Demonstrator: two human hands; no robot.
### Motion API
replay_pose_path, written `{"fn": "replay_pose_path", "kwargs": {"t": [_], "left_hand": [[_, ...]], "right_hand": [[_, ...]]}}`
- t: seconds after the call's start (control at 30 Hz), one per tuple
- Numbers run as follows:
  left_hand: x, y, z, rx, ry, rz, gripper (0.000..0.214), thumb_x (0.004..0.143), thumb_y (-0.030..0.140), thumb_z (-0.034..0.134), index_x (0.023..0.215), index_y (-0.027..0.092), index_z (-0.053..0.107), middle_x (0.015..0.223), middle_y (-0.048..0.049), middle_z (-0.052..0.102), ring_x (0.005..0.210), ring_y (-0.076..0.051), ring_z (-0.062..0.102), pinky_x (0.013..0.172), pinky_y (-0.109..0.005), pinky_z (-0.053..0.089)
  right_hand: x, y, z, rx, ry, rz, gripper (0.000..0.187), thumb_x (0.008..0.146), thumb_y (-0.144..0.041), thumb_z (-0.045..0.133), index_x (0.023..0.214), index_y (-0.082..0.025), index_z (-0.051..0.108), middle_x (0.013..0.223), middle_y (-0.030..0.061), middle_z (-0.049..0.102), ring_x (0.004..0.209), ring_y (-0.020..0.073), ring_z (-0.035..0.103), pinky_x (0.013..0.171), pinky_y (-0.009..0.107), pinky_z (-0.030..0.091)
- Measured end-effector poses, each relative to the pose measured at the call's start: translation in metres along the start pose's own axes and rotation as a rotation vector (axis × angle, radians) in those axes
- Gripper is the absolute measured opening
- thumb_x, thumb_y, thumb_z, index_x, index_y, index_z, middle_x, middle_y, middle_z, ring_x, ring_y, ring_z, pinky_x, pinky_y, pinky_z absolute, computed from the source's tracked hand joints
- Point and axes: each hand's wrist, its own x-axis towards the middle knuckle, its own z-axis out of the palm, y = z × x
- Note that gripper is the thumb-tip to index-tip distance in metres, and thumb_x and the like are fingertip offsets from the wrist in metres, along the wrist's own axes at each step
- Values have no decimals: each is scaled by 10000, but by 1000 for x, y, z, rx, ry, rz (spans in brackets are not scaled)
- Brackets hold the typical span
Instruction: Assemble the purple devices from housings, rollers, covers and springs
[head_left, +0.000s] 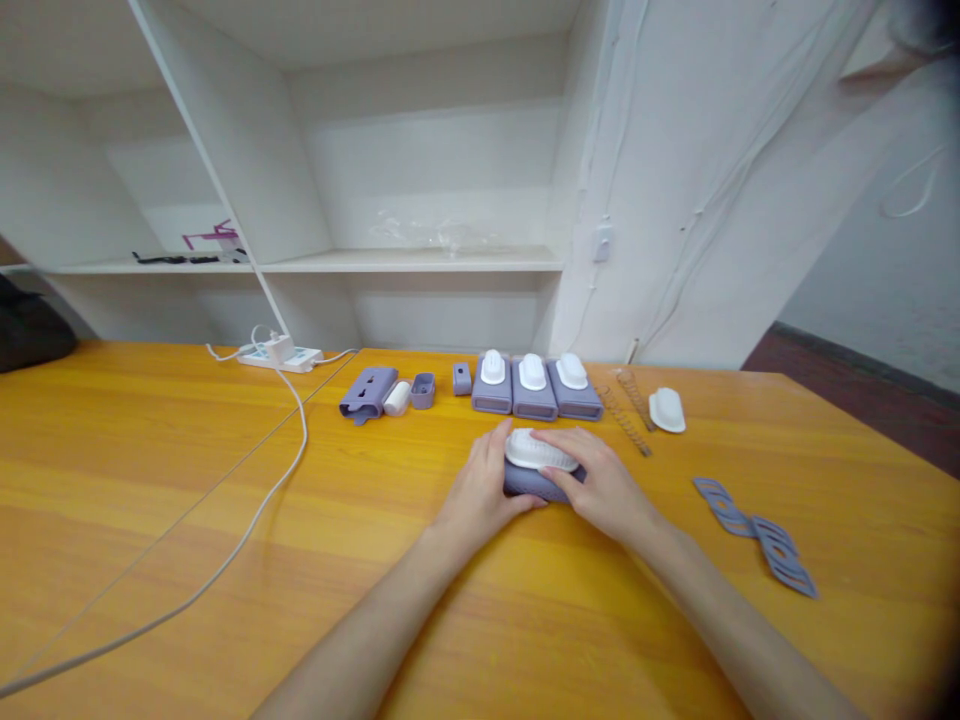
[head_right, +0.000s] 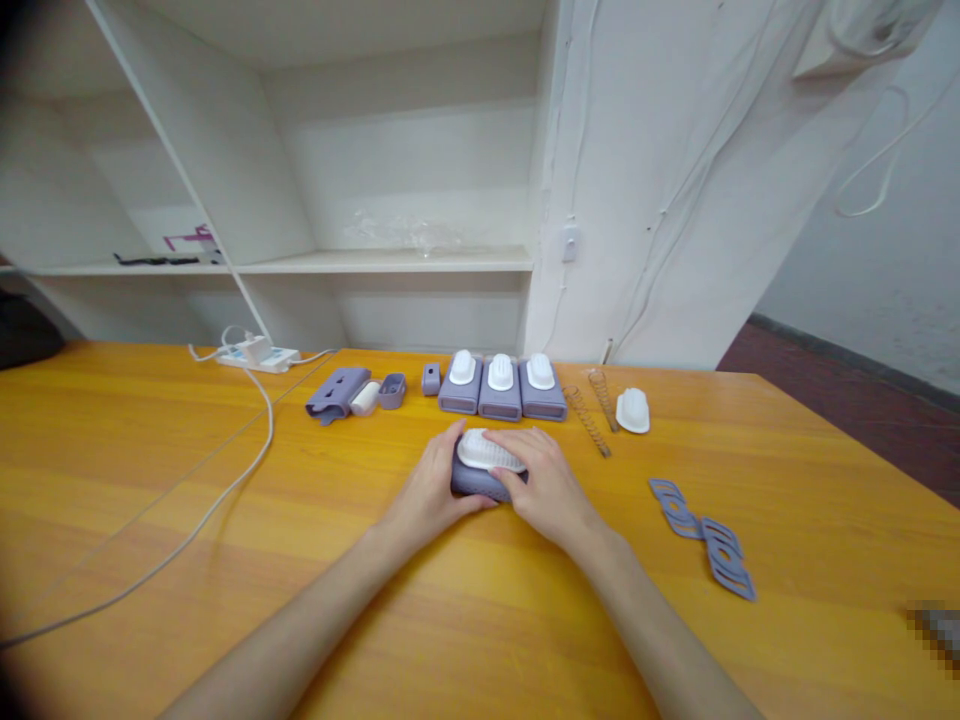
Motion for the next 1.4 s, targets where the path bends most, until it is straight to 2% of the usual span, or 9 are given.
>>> {"fn": "replay_pose_path", "kwargs": {"t": [0.27, 0.53, 0.77, 1.03, 1.4], "left_hand": [[0, 0, 0, 2, -11, 8, 975, 624, 372, 769, 1389, 230, 182, 1318, -126, 425, 1239, -279, 397, 1013, -477, 355], [-1, 2, -2, 9, -16, -3, 979, 615, 377, 775, 1386, 225, 191, 1289, -118, 450, 1212, -270, 419, 993, -452, 379], [1, 1, 1, 34, 5, -20, 960, 617, 340, 775, 1380, 213, 206, 1296, -122, 454, 1206, -271, 426, 995, -451, 377], [1, -1, 1, 36, -3, -32, 965, 611, 337, 779, 1380, 208, 211, 1290, -120, 461, 1197, -270, 435, 988, -442, 385], [1, -3, 2, 28, 6, -19, 950, 641, 389, 754, 1391, 205, 199, 1279, -134, 464, 1190, -274, 440, 983, -445, 386]], "right_hand": [[1, -3, 3, 2, -9, -11, 395, 800, -209, 585, 1186, -293, 582, 1176, 28, 630, 1094, 241, 550, 983, 475, 383], [2, -2, 5, 23, -18, 1, 387, 795, -202, 595, 1172, -288, 593, 1163, 19, 634, 1082, 230, 549, 964, 440, 409], [-2, -1, 7, -80, 71, 21, 398, 817, -173, 550, 1200, -278, 572, 1177, 39, 611, 1079, 245, 526, 946, 469, 404], [-1, -1, 4, -40, -10, -20, 400, 812, -151, 556, 1189, -283, 580, 1186, 25, 617, 1098, 222, 526, 974, 442, 386], [1, -8, 4, 32, -29, 5, 404, 796, -156, 595, 1180, -281, 591, 1155, 21, 633, 1061, 205, 541, 959, 396, 402]]}}
